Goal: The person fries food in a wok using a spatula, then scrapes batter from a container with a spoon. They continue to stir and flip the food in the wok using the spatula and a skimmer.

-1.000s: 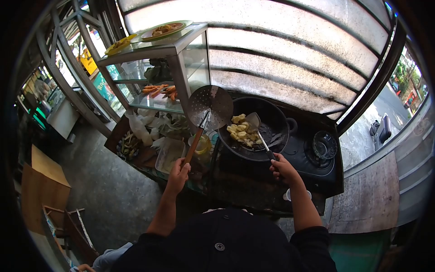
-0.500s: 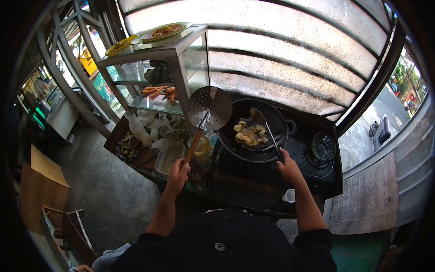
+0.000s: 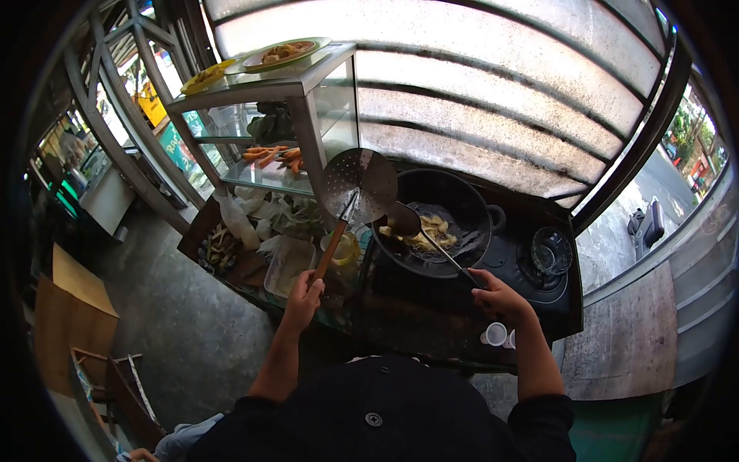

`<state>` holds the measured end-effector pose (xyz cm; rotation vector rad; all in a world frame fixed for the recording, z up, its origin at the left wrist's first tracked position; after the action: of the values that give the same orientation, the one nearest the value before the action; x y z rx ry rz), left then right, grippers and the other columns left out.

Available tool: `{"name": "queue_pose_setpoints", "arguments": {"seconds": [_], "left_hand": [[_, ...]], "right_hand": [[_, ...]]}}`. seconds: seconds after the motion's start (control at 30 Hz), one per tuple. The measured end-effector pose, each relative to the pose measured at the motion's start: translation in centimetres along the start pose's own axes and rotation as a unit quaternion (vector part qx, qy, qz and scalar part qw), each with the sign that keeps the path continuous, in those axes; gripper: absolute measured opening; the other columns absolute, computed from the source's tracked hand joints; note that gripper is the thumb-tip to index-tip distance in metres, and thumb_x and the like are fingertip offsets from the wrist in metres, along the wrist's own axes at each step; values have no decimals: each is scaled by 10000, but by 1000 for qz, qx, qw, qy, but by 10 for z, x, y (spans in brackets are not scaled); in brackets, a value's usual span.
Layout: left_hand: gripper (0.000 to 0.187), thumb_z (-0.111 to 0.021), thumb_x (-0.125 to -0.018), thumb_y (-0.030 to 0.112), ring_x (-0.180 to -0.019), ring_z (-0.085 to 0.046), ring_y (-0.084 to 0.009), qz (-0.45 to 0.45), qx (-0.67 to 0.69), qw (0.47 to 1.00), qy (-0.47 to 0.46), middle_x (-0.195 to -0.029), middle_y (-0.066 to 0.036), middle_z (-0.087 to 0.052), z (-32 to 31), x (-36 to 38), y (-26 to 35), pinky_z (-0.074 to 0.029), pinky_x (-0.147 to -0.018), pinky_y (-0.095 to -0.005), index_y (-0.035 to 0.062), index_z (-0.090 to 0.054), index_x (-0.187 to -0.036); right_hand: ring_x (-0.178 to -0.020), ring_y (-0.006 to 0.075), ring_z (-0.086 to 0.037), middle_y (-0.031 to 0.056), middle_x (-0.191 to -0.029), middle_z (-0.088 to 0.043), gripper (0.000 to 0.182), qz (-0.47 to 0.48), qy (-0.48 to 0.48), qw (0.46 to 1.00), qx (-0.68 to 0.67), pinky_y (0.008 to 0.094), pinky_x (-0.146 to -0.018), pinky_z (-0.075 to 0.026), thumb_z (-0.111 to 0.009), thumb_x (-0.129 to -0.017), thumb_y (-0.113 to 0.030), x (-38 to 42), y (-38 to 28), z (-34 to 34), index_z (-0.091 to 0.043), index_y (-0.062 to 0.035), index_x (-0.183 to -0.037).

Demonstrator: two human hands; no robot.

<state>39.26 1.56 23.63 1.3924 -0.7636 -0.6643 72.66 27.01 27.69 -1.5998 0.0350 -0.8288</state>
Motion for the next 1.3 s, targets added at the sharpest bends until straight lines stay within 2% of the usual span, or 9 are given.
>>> {"name": "queue_pose_setpoints", "arguments": {"seconds": [0.13,0.2,0.33,0.53,0.7,0.9,0.97,1.1,1.3], "left_hand": [[275,-484,-924,203,-570,-412,-30,1,4,1000,6,-754,21,-478,4,1,0,-350,-497,-194,1,-475,-1109],[274,-484,-924,201,-572,-413,-29,7,8,1000,13,-756,20,-481,6,0,-1,-352,-499,-193,-2,-476,-1108],[274,-484,-923,200,-574,-414,-29,18,4,1000,13,-758,18,-483,7,0,-2,-355,-501,-192,-4,-476,-1105],[270,-473,-932,181,-544,-389,-17,8,-8,1000,2,-787,3,-485,3,-2,-2,-326,-466,-171,-1,-443,-1130],[264,-467,-937,175,-533,-381,-14,0,-3,1000,-7,-781,4,-480,-1,-5,-3,-317,-456,-167,-4,-439,-1129],[261,-461,-939,171,-528,-378,-12,2,-3,1000,-16,-774,5,-478,-4,-4,3,-317,-455,-167,-2,-437,-1133],[261,-462,-939,172,-530,-379,-12,6,0,1000,-16,-773,6,-478,-6,-3,4,-319,-459,-168,0,-438,-1134],[263,-465,-937,173,-530,-381,-15,0,5,1000,-15,-775,8,-478,-6,-4,3,-323,-461,-171,2,-440,-1137],[270,-470,-937,176,-531,-376,-17,4,12,1000,-7,-782,7,-481,-2,-3,-2,-322,-461,-172,2,-436,-1141]], "right_hand": [[-523,96,-449,34,-730,-525,577,-28,42,993,109,256,-470,-395,-580,-861,-146,35,-23,9,-322,-145,-1376],[-647,147,-535,85,-767,-561,561,7,132,956,263,288,-633,-462,-584,-841,-128,45,-22,15,-362,-121,-1356],[-775,187,-581,140,-803,-585,541,93,215,882,409,304,-770,-452,-572,-833,-125,51,-14,27,-383,-106,-1340],[-610,175,-586,118,-760,-581,516,-55,266,931,244,307,-565,-476,-512,-875,-149,33,-3,15,-332,-89,-1354],[-481,105,-460,22,-706,-514,433,-111,155,980,-53,230,-434,-394,-476,-905,-155,-4,29,7,-350,-100,-1315],[-455,31,-407,0,-741,-490,233,-135,-8,954,-266,173,-392,-334,-478,-909,-173,-11,15,-18,-442,-126,-1134],[-447,13,-395,1,-725,-482,127,-137,-91,908,-385,158,-369,-307,-484,-909,-184,-23,21,-21,-432,-146,-1019],[-437,12,-392,2,-707,-479,103,-105,-122,882,-443,153,-355,-290,-489,-910,-188,-31,20,-32,-405,-155,-960],[-448,27,-403,6,-708,-493,265,-56,-24,946,-318,182,-384,-329,-497,-908,-187,-24,8,-34,-404,-134,-1151]]}}
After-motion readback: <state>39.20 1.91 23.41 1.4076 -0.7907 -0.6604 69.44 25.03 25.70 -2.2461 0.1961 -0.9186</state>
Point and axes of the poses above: each hand's wrist, its own x-axis away from the middle knuckle, its own z-axis out of the back of the hand, y = z × x, the point moved 1 cm from there along -x, towards the middle knuckle
